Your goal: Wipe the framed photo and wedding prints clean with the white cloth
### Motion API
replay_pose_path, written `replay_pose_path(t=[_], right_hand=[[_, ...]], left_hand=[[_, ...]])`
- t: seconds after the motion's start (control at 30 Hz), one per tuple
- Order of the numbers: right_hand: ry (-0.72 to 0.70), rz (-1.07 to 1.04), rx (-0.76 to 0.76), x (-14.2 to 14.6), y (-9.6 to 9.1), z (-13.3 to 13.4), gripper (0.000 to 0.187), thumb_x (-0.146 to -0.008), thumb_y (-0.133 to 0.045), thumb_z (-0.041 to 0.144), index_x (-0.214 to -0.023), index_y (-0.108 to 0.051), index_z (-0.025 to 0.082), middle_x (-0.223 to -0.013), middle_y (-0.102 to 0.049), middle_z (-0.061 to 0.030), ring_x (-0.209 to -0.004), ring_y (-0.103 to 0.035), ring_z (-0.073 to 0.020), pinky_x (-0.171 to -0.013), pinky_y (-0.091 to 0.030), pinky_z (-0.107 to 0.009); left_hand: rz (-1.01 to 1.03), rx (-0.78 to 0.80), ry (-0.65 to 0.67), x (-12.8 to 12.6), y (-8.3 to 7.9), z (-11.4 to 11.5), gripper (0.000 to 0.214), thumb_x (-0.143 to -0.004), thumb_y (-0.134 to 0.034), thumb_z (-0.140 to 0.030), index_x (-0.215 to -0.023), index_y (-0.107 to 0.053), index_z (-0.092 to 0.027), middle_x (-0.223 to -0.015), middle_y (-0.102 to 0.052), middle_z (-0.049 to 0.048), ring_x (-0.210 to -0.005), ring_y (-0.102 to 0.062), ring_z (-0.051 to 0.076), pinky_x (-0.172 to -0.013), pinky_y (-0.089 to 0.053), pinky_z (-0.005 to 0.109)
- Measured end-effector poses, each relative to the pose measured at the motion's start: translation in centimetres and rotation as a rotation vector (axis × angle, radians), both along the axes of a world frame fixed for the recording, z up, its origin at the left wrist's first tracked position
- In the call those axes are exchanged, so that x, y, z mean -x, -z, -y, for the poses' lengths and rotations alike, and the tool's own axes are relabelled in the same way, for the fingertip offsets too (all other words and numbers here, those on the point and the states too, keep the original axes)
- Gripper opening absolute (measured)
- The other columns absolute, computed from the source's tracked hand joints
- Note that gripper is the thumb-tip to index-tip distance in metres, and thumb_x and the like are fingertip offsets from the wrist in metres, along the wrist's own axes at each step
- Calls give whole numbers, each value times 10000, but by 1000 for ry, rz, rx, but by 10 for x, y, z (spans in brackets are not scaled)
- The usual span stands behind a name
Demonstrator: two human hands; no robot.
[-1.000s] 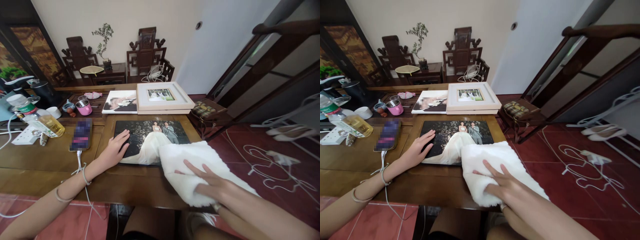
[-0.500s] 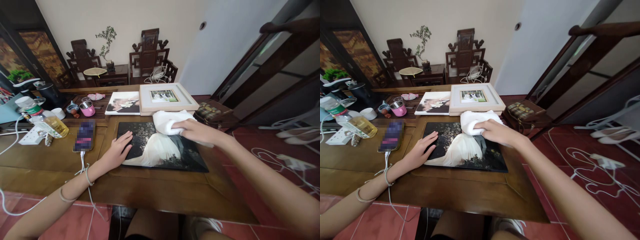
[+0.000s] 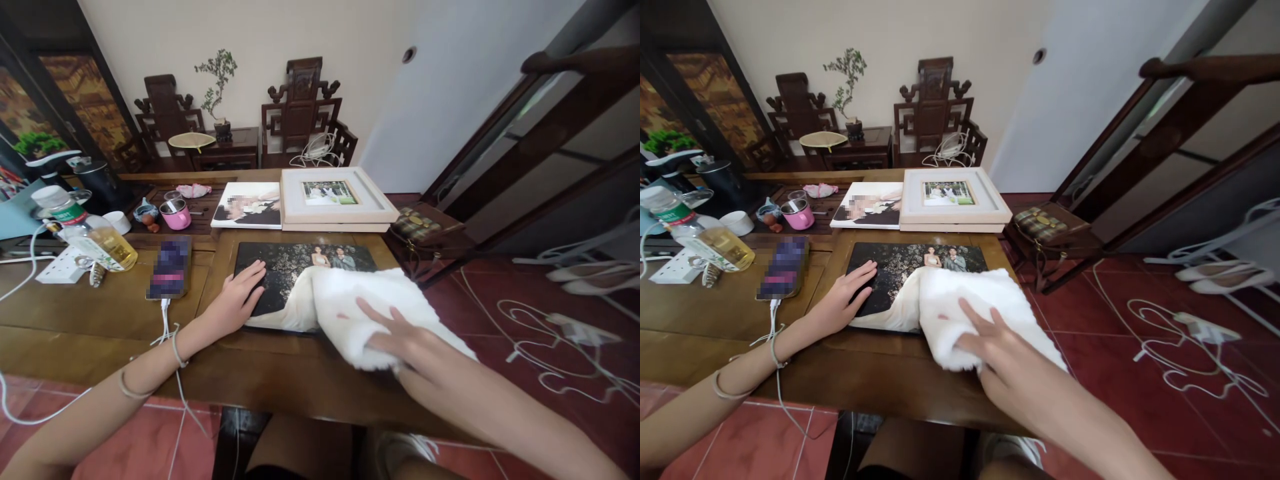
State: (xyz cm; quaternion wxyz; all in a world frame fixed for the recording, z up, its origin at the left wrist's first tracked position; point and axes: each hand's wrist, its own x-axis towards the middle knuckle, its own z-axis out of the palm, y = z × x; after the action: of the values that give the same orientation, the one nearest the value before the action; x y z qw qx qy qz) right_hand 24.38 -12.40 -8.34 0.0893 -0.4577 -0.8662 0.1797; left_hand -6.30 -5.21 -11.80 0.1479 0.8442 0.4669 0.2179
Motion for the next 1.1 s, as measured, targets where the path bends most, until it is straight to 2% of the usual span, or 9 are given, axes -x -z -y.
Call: replay_pose_path(t=[0.13,0.23,0.4,0.57,0.67,0.77,0.87,1.0,1.1], right_hand=[[30,12,48,1,7,19,369,-720,-430,128,-903,-685,322,-1353,-545,23,-1300,-414,-327,-1053,-376,-534],[-35,7,57,1,0,9,426,-672,-432,98,-950,-674,314,-1413,-480,27,-1346,-334,-318,-1086,-336,-518],[-41,17,-10,9,-10,-47,468,-662,-406,81,-1038,-634,240,-1303,-593,-58,-1392,-237,-275,-1121,-260,-517],[-54,45,-103,18,0,-117,496,-676,-372,47,-1100,-601,164,-1257,-608,-125,-1395,-229,-292,-1091,-233,-595],[-8,27,-153,21,4,-130,494,-679,-368,37,-1100,-606,137,-1286,-587,-161,-1391,-241,-316,-1065,-238,-625],[-8,12,-112,21,-1,-109,500,-669,-377,29,-1091,-621,140,-1315,-570,-157,-1400,-204,-307,-1088,-216,-608],[-26,32,-30,20,-10,-65,498,-656,-401,25,-1057,-640,198,-1405,-494,-110,-1401,-179,-292,-1109,-239,-560],[-91,85,71,17,-18,-6,456,-672,-428,24,-969,-680,263,-1448,-437,-37,-1376,-244,-304,-1088,-329,-515],[-142,59,111,17,-23,17,478,-699,-426,31,-988,-694,302,-1413,-473,16,-1354,-299,-297,-1096,-319,-521]], left_hand=[[5,-1,1,0,1,0,391,-963,-374,-241,-1345,-442,-193,-1469,-406,113,-1391,-322,212,-1099,-312,485],[7,-1,0,0,1,0,387,-965,-368,-237,-1341,-447,-193,-1468,-407,113,-1391,-322,212,-1095,-315,491],[15,-10,11,1,1,-1,383,-966,-367,-240,-1340,-448,-214,-1467,-410,109,-1389,-326,213,-1093,-318,494],[13,7,16,1,0,0,389,-967,-361,-233,-1347,-437,-201,-1471,-403,116,-1393,-318,211,-1096,-314,497],[27,-2,10,1,0,0,392,-968,-361,-239,-1353,-434,-218,-1471,-405,106,-1391,-323,214,-1096,-317,498],[39,-17,-5,0,1,0,388,-966,-366,-249,-1344,-448,-223,-1461,-421,98,-1385,-335,214,-1099,-323,488],[39,-26,-11,0,2,0,386,-963,-369,-246,-1340,-452,-218,-1457,-428,97,-1379,-346,217,-1097,-328,490],[41,-35,-18,-1,2,0,393,-959,-375,-241,-1345,-445,-211,-1451,-434,103,-1374,-357,218,-1099,-329,484],[50,-33,-14,-1,2,0,391,-962,-367,-239,-1342,-450,-199,-1456,-427,108,-1381,-343,218,-1105,-325,478]])
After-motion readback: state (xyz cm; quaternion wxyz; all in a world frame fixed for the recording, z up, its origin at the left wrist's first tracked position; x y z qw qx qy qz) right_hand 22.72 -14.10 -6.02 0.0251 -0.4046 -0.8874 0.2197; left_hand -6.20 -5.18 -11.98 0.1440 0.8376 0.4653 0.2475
